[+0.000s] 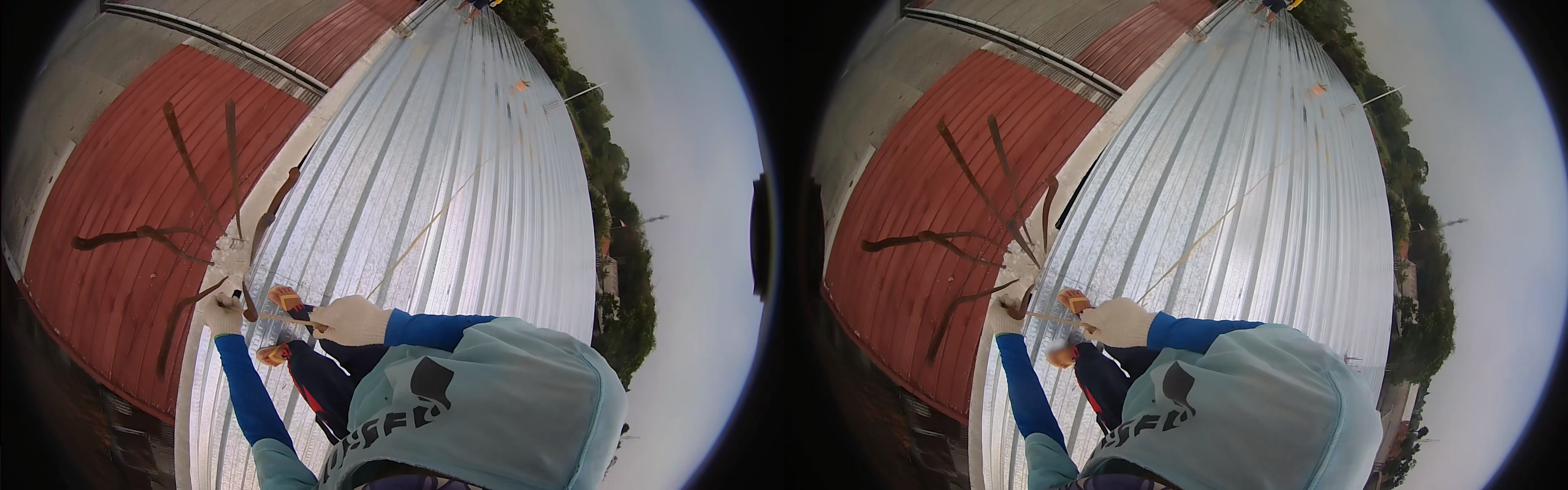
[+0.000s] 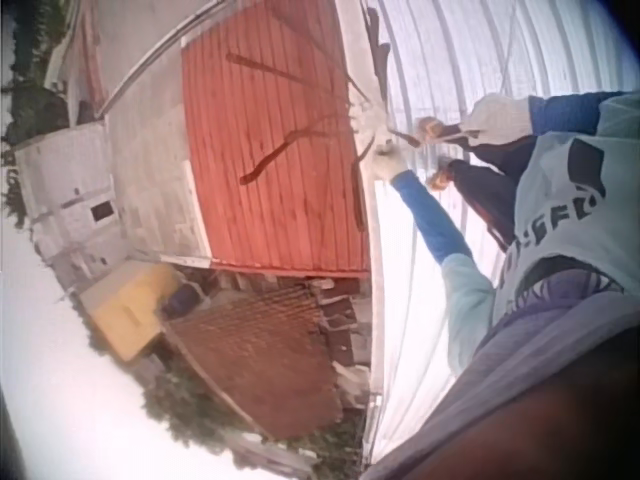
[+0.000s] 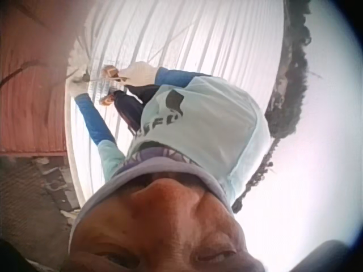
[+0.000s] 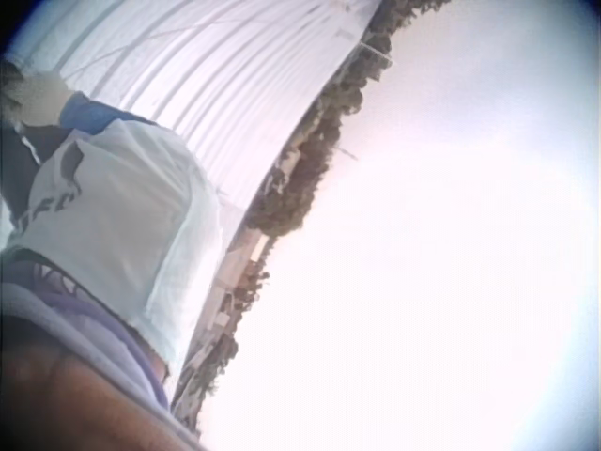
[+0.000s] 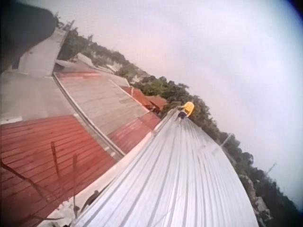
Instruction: The person walks on a corrugated metal roof, positions a metal panel, and secures it using a nail gun. They then handle metal rods and continue moving along the roof while another person works nearby.
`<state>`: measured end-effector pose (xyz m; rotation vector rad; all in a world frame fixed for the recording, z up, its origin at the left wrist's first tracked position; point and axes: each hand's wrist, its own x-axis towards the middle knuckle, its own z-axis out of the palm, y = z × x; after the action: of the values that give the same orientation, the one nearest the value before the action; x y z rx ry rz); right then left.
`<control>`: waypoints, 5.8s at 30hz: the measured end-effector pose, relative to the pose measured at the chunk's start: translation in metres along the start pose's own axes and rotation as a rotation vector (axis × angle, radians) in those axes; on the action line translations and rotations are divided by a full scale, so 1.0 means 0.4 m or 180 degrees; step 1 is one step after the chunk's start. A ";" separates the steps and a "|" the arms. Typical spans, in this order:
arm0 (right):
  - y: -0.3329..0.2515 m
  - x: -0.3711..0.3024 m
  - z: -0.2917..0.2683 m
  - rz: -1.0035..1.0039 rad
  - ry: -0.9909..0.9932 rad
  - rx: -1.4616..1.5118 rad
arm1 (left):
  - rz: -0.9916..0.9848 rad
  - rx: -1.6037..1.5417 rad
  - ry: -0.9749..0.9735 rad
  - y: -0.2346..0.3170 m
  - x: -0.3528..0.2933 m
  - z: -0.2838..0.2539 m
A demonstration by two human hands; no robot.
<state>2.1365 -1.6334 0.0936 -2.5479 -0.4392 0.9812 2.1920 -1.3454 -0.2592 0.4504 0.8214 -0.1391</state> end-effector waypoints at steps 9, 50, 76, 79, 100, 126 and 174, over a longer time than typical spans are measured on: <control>0.158 -0.013 -0.050 0.0120 -0.0204 -0.0272 | 0.1621 0.2968 -0.0855 0.011 0.148 -0.219; 0.052 -0.066 -0.227 -0.0104 -0.0022 -0.0358 | 0.1533 0.2865 -0.0447 -0.030 0.113 -0.247; -0.093 -0.015 -0.422 -0.1160 0.0804 0.0095 | -0.0720 -0.1055 0.0793 -0.109 -0.180 0.172; -0.138 -0.013 -0.419 -0.1330 0.0761 0.0288 | -0.0137 -0.0030 0.0273 -0.141 -0.211 0.136; -0.269 0.020 -0.328 -0.1941 0.1024 -0.0072 | 0.2822 0.4449 0.0696 -0.018 -0.725 0.377; -0.327 0.026 -0.415 -0.1971 0.0917 0.0159 | 0.3180 0.4741 0.0887 0.006 -0.629 0.387; -0.244 0.035 -0.304 -0.2424 0.0917 -0.1381 | 0.2741 0.4896 0.0429 -0.075 -0.435 0.256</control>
<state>2.2154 -1.5695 0.2128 -2.4460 -1.5107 0.2474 2.1343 -1.4265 -0.0809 2.2284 0.4424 0.0988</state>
